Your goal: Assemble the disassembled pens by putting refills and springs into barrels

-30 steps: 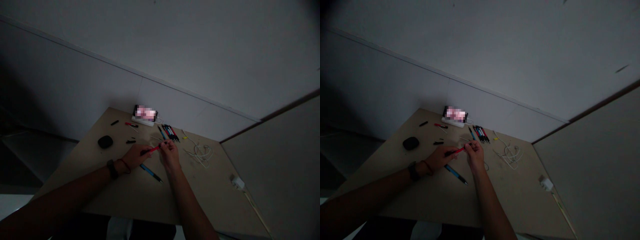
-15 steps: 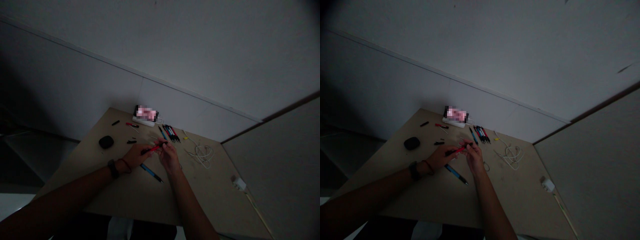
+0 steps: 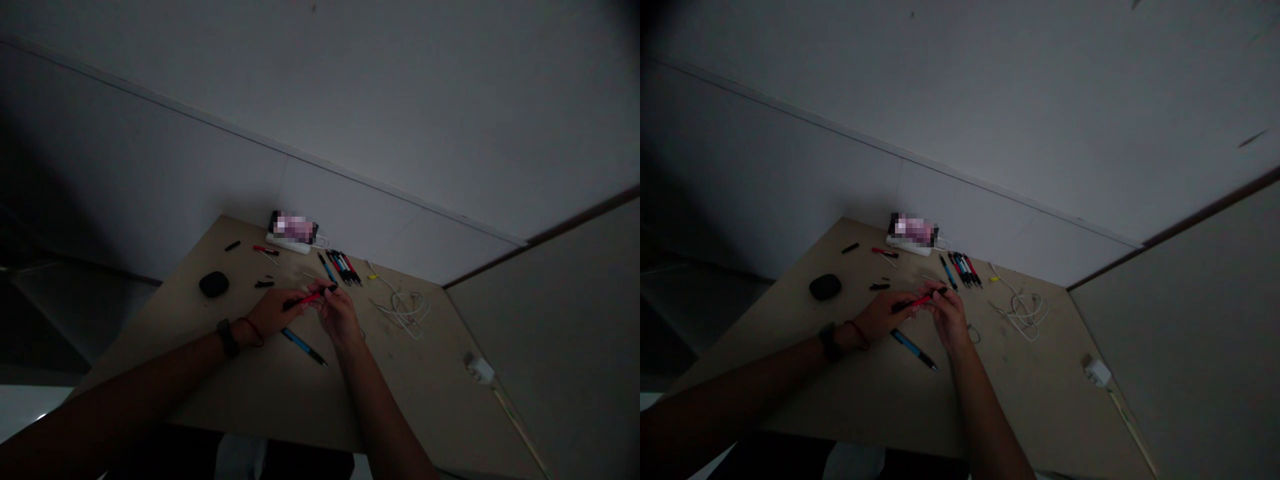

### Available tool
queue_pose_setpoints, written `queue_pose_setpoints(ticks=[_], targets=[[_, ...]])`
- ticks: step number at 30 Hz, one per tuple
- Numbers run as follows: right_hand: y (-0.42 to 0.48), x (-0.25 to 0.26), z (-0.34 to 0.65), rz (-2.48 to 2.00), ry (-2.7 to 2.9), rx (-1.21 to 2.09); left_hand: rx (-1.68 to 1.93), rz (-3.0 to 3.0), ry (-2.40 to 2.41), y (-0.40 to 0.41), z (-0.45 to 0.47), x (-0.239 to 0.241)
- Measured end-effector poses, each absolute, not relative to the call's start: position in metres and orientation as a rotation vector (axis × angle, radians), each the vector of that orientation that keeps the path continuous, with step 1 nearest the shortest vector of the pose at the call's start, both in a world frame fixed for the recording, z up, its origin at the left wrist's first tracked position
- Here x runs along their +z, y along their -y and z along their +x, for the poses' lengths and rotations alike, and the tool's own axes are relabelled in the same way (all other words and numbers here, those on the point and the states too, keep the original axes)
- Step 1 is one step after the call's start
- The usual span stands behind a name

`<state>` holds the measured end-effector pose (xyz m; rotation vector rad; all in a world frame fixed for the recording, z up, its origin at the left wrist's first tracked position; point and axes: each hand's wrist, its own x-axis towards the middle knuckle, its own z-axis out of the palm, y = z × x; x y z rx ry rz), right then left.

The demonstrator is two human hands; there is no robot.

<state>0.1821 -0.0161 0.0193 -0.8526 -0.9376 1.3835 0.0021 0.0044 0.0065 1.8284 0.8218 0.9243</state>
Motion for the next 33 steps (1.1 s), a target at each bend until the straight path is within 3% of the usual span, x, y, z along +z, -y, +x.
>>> queue_pose_setpoints(ticks=[33], targets=[[0.013,0.019,0.18,-1.007,0.898,1.253,0.91,1.811,-0.829,-0.006,0.002,0.005]])
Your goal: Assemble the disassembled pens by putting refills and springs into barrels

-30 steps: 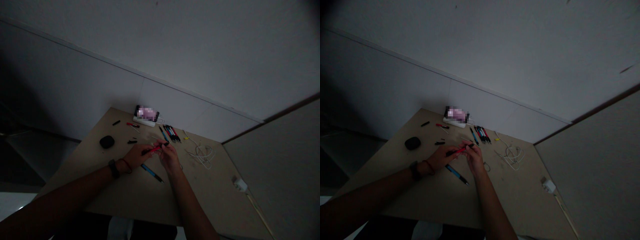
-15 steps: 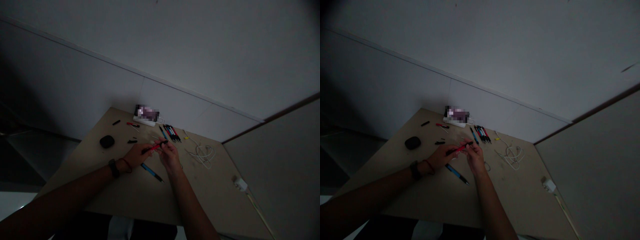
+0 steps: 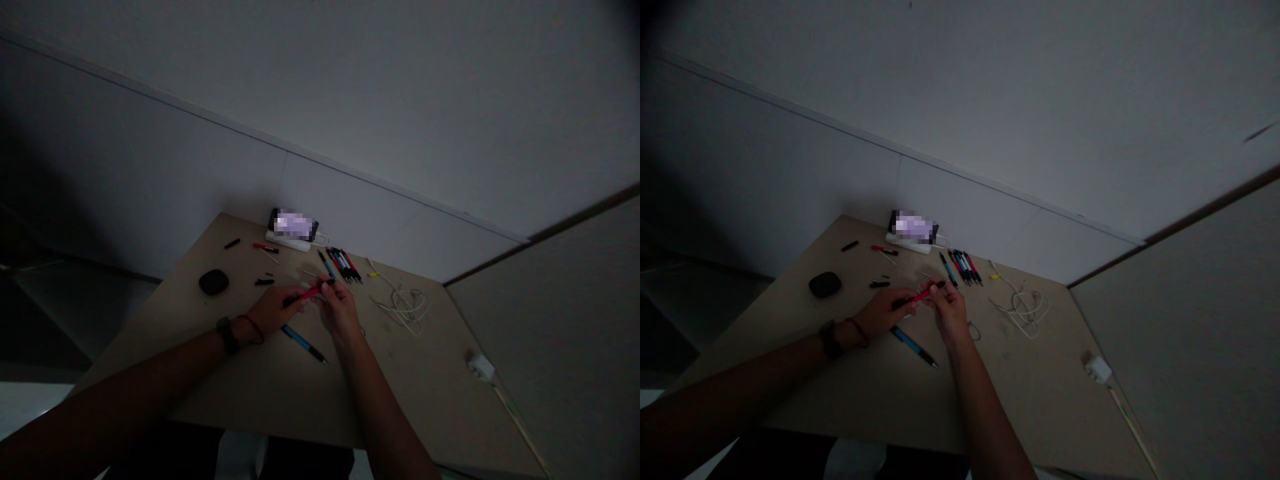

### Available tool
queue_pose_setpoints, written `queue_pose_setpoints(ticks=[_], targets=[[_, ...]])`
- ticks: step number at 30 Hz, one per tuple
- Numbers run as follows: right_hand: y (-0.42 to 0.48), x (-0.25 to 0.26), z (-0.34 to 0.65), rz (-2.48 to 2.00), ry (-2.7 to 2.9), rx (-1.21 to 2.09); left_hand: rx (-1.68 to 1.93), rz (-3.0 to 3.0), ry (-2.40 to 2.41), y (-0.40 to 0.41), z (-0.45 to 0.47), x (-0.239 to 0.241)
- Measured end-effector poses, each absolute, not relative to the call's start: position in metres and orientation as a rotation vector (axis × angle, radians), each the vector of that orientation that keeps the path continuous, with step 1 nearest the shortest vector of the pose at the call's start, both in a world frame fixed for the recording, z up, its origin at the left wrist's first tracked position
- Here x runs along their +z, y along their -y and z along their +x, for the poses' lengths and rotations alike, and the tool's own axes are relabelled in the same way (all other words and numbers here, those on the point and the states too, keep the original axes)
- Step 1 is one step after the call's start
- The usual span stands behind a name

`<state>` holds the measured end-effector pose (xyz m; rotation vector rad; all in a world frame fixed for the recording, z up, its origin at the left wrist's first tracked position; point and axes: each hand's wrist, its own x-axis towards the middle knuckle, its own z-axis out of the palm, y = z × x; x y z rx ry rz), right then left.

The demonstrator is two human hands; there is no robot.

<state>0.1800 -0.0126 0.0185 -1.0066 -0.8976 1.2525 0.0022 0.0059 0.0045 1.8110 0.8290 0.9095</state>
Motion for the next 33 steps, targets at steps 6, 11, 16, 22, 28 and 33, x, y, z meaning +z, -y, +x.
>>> queue_pose_setpoints(ticks=[6,11,16,22,28,33], targets=[[0.0159,0.0282,0.1801,-0.924,0.845,1.298,0.893,1.808,-0.852,-0.004,0.0018,0.0064],[0.0155,0.0253,0.1797,-0.946,0.842,1.285,0.901,1.819,-0.868,-0.004,0.0017,0.0059],[0.0158,0.0238,0.1806,-0.957,0.879,1.286,0.898,1.82,-0.859,-0.0051,0.0018,0.0046],[0.0153,0.0243,0.1806,-0.956,0.895,1.292,0.891,1.843,-0.874,-0.0043,0.0013,0.0048],[0.015,0.0231,0.1804,-0.942,0.898,1.303,0.89,1.861,-0.865,-0.0045,0.0014,0.0046],[0.0159,0.0233,0.1806,-0.961,0.917,1.294,0.879,1.856,-0.858,-0.0052,0.0011,0.0041]])
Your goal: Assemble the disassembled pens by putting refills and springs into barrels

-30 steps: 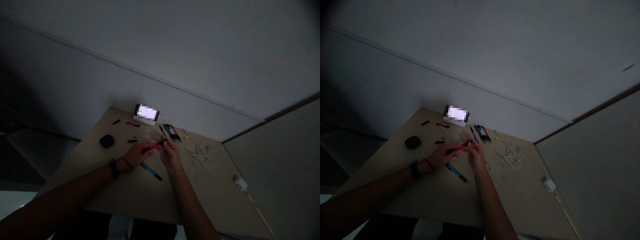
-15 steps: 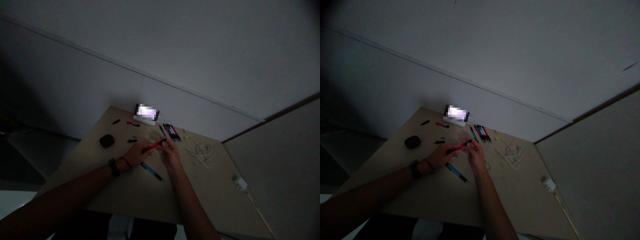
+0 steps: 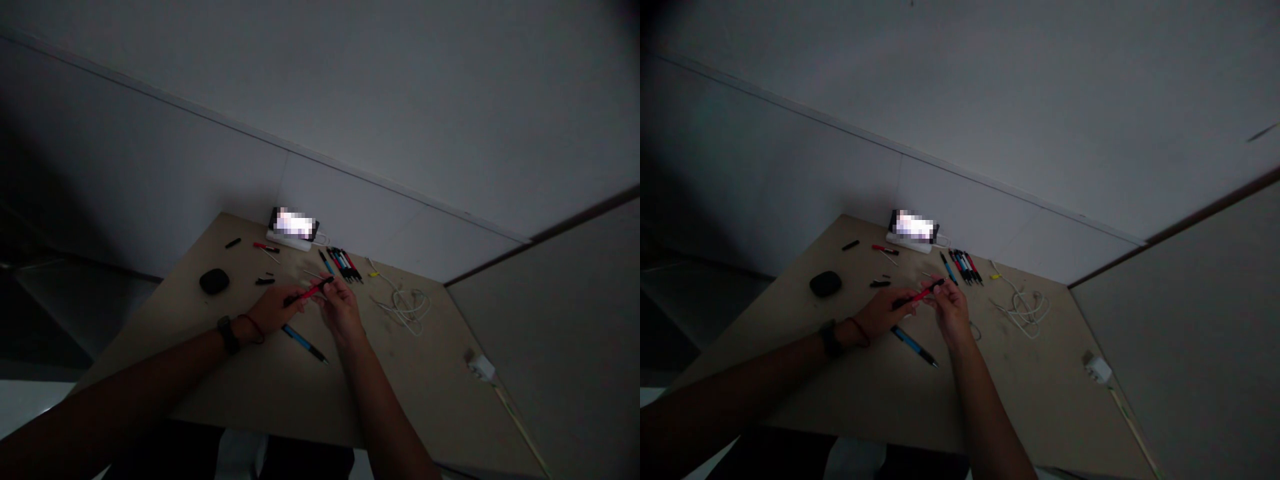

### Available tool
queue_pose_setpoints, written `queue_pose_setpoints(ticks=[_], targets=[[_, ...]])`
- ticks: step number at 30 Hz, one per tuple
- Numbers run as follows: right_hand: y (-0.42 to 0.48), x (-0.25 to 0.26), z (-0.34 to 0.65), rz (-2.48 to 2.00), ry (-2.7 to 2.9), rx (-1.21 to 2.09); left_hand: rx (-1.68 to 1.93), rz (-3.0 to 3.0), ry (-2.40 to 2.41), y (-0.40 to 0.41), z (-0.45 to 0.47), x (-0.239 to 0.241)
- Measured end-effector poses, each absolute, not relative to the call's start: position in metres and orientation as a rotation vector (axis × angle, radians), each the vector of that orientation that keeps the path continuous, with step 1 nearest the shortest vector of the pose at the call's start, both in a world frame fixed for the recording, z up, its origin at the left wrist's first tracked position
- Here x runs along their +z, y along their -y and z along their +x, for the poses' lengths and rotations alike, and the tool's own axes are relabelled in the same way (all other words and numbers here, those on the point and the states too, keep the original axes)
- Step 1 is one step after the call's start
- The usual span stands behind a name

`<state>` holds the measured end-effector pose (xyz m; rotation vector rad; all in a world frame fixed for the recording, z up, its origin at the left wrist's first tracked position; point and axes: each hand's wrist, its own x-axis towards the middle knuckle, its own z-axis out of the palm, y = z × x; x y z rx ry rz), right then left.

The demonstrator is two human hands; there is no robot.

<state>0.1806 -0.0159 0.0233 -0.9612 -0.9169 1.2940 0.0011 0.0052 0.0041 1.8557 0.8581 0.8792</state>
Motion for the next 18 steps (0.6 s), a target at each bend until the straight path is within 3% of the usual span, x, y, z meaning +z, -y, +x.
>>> queue_pose_setpoints(ticks=[18], targets=[[0.0128,0.0213,0.1783,-0.987,0.873,1.224,0.89,1.827,-0.845,-0.0038,0.0014,0.0086]])
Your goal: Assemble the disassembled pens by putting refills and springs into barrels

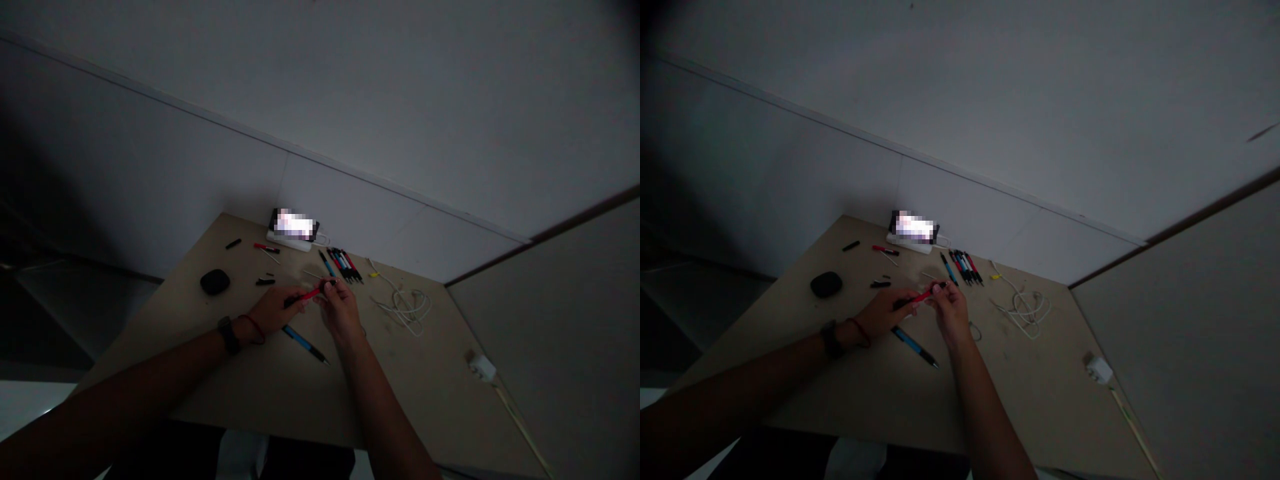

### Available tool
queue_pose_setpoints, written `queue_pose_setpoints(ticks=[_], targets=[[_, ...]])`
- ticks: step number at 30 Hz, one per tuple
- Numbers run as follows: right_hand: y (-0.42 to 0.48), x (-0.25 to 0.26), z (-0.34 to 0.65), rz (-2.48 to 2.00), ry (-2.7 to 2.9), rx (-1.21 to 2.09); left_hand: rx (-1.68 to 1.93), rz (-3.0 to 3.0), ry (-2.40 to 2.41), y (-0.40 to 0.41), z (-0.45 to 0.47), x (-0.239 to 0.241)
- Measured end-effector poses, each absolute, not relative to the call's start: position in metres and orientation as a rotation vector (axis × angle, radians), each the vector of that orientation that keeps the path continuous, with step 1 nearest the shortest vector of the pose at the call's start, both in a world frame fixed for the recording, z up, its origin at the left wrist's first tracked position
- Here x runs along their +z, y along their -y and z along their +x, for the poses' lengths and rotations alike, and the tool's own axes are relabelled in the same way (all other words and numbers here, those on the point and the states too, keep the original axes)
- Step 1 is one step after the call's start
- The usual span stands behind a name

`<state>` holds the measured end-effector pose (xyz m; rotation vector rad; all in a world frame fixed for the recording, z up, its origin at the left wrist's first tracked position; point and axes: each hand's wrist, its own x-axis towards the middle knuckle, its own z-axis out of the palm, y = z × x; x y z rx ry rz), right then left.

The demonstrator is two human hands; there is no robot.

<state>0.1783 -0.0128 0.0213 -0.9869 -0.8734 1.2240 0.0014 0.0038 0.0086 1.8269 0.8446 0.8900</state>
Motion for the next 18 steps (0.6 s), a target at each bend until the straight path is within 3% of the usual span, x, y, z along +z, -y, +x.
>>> queue_pose_setpoints(ticks=[18], targets=[[0.0141,0.0214,0.1836,-0.866,0.786,1.329,0.893,1.836,-0.867,-0.0046,0.0017,0.0054]])
